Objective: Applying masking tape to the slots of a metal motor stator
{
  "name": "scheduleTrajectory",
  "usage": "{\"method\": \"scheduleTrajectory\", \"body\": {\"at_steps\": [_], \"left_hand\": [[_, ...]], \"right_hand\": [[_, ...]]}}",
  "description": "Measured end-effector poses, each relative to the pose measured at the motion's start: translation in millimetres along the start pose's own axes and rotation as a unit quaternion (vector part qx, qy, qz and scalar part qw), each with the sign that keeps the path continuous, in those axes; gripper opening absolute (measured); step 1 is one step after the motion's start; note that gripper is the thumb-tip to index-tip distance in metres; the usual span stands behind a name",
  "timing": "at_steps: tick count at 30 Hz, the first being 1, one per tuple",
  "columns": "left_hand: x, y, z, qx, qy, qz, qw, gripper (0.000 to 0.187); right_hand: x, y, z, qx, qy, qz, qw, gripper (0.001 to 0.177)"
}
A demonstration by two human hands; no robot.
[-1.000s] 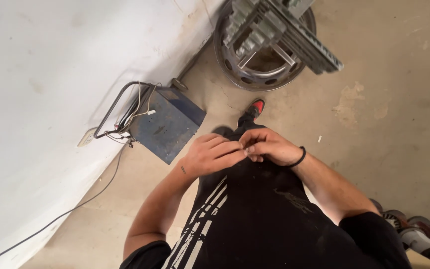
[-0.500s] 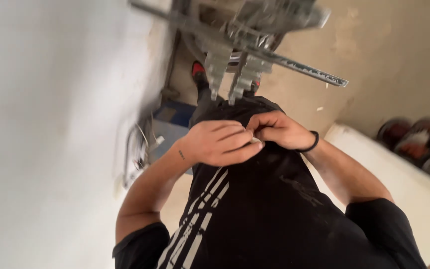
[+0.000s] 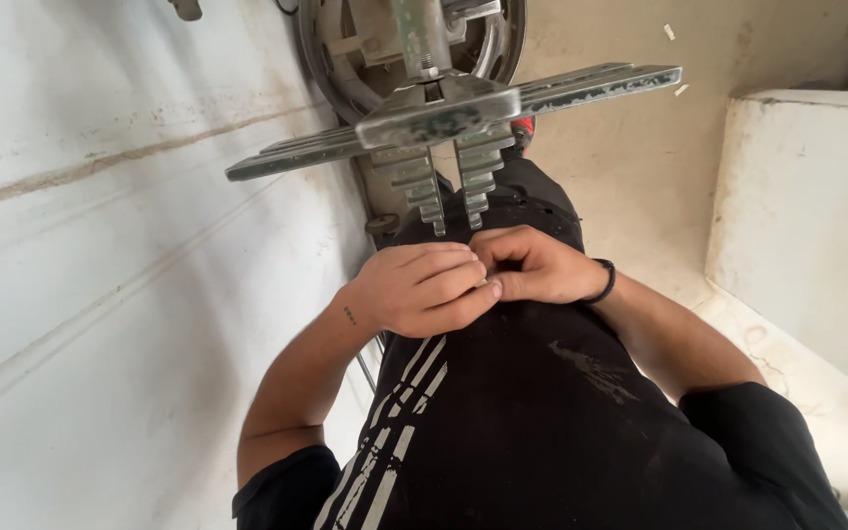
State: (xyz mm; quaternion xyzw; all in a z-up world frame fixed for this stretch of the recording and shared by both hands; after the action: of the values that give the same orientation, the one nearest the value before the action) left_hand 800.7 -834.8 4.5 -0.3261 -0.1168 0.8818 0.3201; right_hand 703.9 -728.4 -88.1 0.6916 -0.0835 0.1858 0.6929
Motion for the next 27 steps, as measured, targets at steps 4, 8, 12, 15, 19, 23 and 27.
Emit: {"method": "scheduleTrajectory", "body": {"at_steps": [4,8,12,15,19,23,27], "left_hand": [[5.3,-2.0,6.0,-0.003,-0.001,-0.014,1.0,0.021],[10.9,-5.2,14.4,-0.021,-0.036,0.015,0.999,0.022],[17.0,-5.5,18.1,-0.046,-0.055,0.028,0.997,0.02],[17.3,-6.3,9.4,-0.077,-0.063,0.037,0.994,0.018],[34.0,-10.1,-14.8,-0.098,-0.082,0.084,0.988,0.016],[21.1,-4.9,-10.0,-0.092,-0.08,0.207,0.971,0.017],[21.1,-6.7,11.7,-0.13,-0.019,0.253,0.958,0.021]], "right_hand": [[-6.4,-2.5,-3.7,-0.024,-0.005,0.045,0.999,0.033],[-26.6,-6.8,-13.6,-0.044,-0.029,0.131,0.99,0.025],[-46.5,-5.0,-23.5,-0.025,-0.019,0.139,0.99,0.033],[-59.3,2.1,-31.7,0.021,-0.026,0.089,0.995,0.033],[-75.8,16.0,-31.3,0.061,0.004,0.052,0.997,0.03],[-94.5,19.0,-34.0,0.108,0.042,0.013,0.993,0.031],[-103.1,26.4,-31.9,0.129,0.045,-0.028,0.99,0.031]]}}
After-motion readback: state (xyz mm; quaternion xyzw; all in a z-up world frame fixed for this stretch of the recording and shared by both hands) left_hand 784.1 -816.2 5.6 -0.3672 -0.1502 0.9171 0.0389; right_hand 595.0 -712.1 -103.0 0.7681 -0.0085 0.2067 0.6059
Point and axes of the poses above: each hand's wrist, its own z-axis towards the middle knuckle, its own x-axis out of the palm, y = z × x, the point moved 6 cm from there along z, towards the middle knuckle, and after that the axes turned 7 degrees about y, right-handed, at the moved point
